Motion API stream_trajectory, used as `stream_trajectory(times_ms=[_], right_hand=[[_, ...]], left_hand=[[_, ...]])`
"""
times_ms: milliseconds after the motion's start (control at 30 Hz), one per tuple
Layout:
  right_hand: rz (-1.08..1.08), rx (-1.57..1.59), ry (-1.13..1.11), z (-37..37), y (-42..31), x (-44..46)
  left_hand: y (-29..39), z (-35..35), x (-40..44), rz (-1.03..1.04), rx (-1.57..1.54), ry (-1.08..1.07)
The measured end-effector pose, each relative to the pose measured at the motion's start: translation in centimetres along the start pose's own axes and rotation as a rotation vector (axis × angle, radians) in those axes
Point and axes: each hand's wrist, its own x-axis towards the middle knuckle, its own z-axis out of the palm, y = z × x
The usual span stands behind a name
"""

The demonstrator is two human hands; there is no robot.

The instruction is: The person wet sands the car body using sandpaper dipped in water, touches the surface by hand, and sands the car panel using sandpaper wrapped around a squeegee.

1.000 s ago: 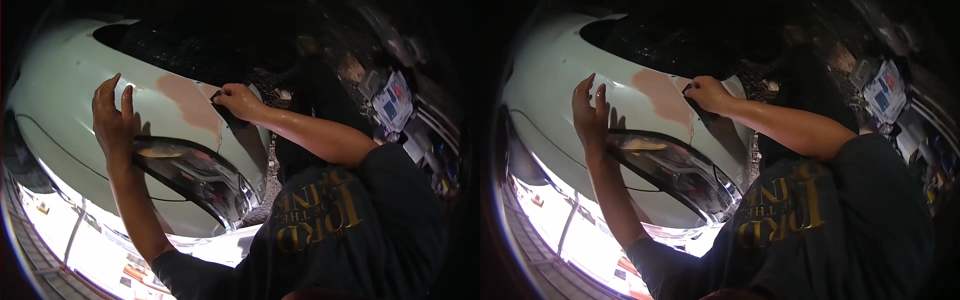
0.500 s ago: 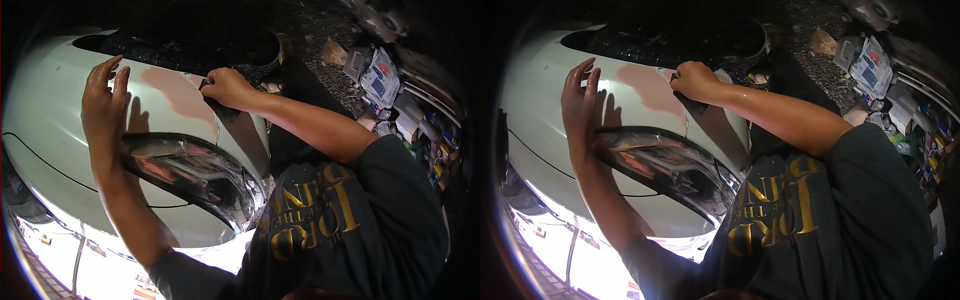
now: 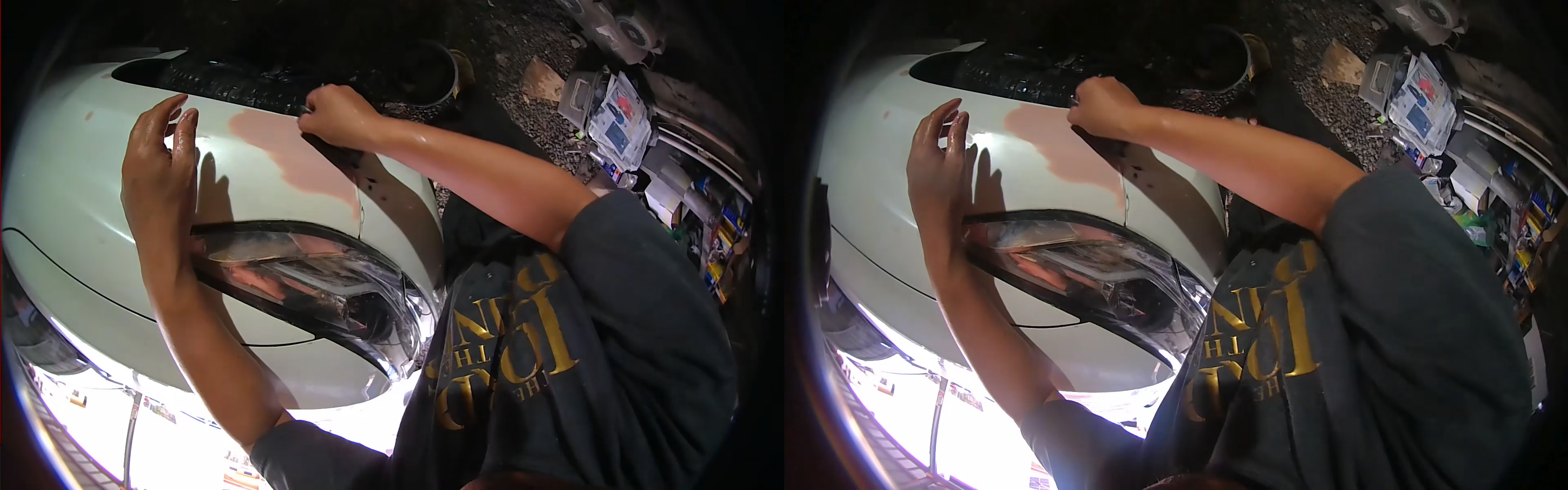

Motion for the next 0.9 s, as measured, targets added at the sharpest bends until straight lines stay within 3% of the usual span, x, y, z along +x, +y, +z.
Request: stream_trajectory(times_ms=[167,467,567,667,800,900], right_hand=[[0.082,0.009,-0.035,-2.1,-0.6,-5.8],[0.021,0.000,-0.013,0.3,-1.0,1.3],[-0.064,-0.089,-0.019,-0.9,-0.1,-2.3],[0.022,0.008,-0.021,-1.5,0.1,-4.7],[-0.055,-0.056,0.012,0.2,-0.6,0.4],[0.113,0.049,-0.072,0.4,-2.1,2.8]], left_hand=[[0.7,-0.3,-0.1,-0.012,-0.010,0.006],[0.6,-0.4,-0.2,-0.004,0.003,0.003],[0.4,-0.3,-0.2,-0.012,-0.004,0.013],[0.8,-0.4,-0.3,-0.017,-0.013,0.018],[0.4,-0.3,-0.3,-0.011,-0.002,0.029],[0.6,-0.6,-0.4,-0.008,0.028,0.023]])
